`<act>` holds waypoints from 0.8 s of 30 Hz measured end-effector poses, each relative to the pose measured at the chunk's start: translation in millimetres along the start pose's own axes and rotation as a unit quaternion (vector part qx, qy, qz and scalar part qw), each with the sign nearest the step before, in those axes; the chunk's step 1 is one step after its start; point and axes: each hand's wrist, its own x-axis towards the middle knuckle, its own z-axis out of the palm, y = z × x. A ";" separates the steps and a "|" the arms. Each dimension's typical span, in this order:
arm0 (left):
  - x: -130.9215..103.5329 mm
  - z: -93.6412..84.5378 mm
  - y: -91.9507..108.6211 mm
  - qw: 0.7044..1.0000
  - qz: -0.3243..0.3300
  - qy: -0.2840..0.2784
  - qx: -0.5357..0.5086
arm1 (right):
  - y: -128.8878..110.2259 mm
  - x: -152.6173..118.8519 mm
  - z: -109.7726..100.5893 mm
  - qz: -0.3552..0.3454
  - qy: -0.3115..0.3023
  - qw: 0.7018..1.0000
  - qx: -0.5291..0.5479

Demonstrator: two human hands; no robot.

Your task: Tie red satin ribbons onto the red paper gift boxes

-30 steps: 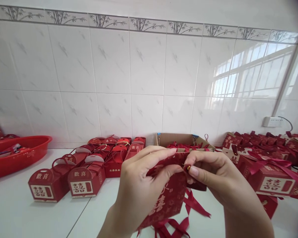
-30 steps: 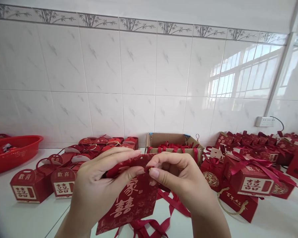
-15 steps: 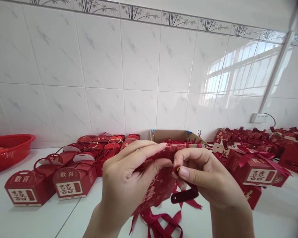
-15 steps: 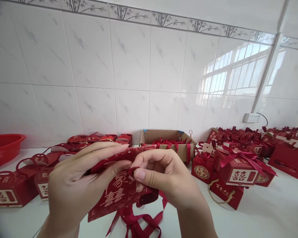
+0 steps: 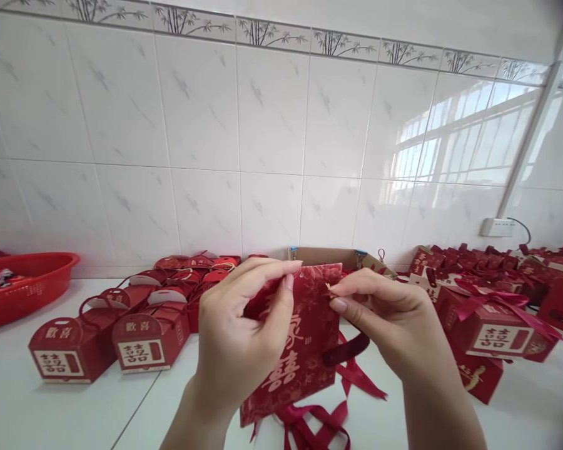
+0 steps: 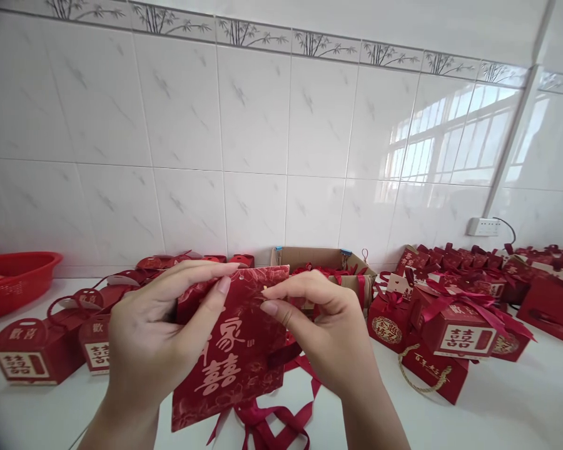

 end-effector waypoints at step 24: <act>-11.8 8.2 9.5 0.992 0.087 -0.029 -0.081 | 8.3 2.0 6.1 0.003 -0.007 0.997 0.077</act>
